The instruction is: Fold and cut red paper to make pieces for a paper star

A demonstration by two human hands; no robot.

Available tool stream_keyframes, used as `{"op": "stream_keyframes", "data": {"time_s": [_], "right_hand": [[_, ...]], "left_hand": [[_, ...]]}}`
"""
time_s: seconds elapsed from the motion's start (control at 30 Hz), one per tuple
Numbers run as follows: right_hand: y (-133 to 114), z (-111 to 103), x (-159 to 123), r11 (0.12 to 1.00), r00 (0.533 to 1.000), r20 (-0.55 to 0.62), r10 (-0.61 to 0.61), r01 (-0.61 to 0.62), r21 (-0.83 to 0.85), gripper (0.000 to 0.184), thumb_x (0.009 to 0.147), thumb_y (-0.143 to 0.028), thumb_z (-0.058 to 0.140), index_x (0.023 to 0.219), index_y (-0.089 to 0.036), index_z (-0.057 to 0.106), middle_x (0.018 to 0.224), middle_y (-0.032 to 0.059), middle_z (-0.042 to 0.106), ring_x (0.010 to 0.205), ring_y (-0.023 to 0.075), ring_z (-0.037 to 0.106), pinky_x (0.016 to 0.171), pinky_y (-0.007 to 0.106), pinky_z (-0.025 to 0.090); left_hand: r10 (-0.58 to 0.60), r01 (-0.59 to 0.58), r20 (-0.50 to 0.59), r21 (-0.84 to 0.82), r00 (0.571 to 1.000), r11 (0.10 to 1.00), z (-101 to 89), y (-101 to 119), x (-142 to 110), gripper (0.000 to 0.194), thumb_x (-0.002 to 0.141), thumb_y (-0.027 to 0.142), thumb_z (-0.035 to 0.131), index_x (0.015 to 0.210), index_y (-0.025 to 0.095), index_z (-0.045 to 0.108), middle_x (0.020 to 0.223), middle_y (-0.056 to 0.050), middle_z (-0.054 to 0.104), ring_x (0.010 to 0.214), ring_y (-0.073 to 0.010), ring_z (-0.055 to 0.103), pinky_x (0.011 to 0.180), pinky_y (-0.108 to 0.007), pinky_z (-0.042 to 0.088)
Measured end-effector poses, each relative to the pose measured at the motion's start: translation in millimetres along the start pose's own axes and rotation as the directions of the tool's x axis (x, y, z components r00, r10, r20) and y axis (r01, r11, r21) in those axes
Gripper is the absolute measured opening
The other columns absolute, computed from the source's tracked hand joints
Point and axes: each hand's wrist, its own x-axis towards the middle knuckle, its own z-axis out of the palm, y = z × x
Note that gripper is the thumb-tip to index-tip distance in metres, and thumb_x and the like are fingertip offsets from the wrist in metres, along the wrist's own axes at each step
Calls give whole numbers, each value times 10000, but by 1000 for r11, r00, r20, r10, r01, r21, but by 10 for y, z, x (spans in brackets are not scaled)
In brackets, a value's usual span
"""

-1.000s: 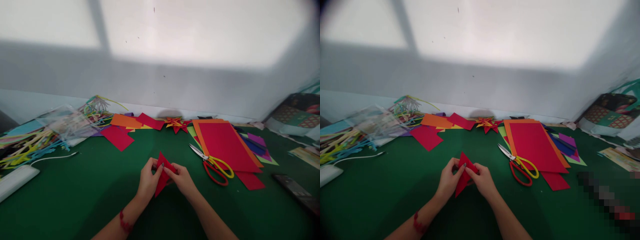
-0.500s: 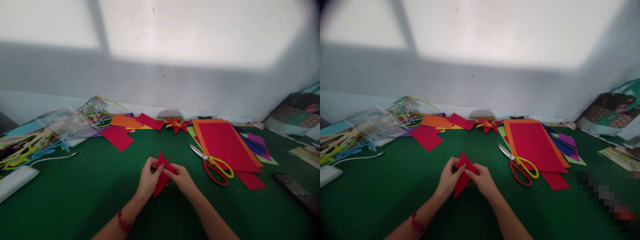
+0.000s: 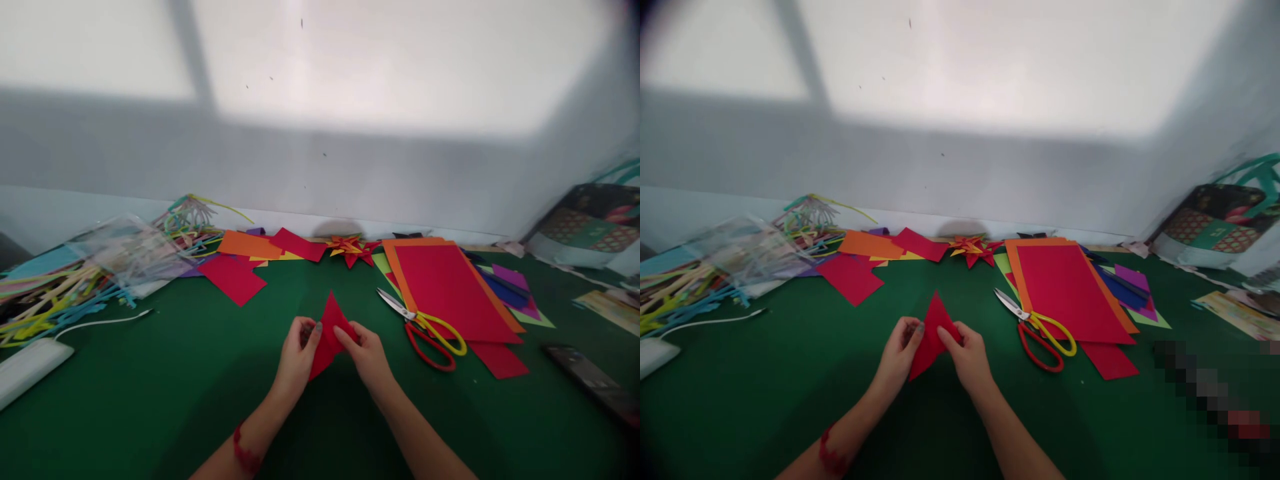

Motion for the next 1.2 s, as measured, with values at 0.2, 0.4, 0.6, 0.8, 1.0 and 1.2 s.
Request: {"op": "stream_keyframes", "data": {"time_s": [0.2, 0.4, 0.6, 0.8, 1.0, 1.2], "right_hand": [[29, -18, 16, 1000, 997, -80, -20, 21, 5, 261, 717, -435, 568, 728, -174, 562, 622, -12, 571, 536, 132, 507, 519, 251, 412], [20, 2, 14, 999, 998, -63, -13, 16, 49, 233, 726, -395, 575, 754, -164, 578, 714, 5, 608, 663, 149, 542, 599, 249, 428], [28, 27, 1, 998, 996, -86, -23, 29, 61, 222, 726, -380, 577, 732, -158, 576, 670, -11, 595, 602, 122, 518, 555, 228, 400], [84, 16, 11, 998, 997, -72, -15, 19, 54, 195, 751, -350, 557, 724, -157, 550, 643, -17, 562, 552, 103, 474, 508, 215, 375], [52, 28, 12, 999, 992, -116, -49, 48, -10, 230, 722, -370, 580, 699, -141, 572, 638, -1, 575, 583, 123, 496, 538, 225, 383], [23, 58, 5, 1000, 989, -150, 3, -3, 6, 244, 649, -379, 642, 667, -144, 579, 602, -10, 582, 552, 123, 502, 517, 225, 381]], "left_hand": [[-143, 198, 321, -144, 936, 970, 62, -42, -57, 311, 802, 404, 449, 911, 127, 538, 741, -49, 610, 649, -152, 583, 611, -286, 467], [-240, 324, 360, -195, 902, 926, 49, -31, -31, 360, 746, 415, 530, 903, 93, 558, 743, -95, 662, 635, -183, 633, 616, -314, 485], [-199, 268, 309, -200, 930, 942, 61, 7, -53, 320, 746, 376, 542, 870, 83, 572, 663, -75, 663, 597, -185, 632, 596, -313, 494], [-181, 252, 320, -199, 930, 947, 44, 24, -44, 292, 739, 329, 560, 883, 76, 581, 700, -83, 668, 651, -205, 638, 638, -338, 500], [-183, 288, 394, -224, 901, 931, 23, 30, -14, 295, 687, 266, 620, 903, 72, 565, 768, -95, 663, 675, -212, 639, 651, -350, 503], [-242, 340, 381, -214, 892, 916, 39, 5, -16, 324, 654, 276, 651, 874, 56, 561, 692, -90, 662, 619, -205, 637, 640, -353, 498]]}}
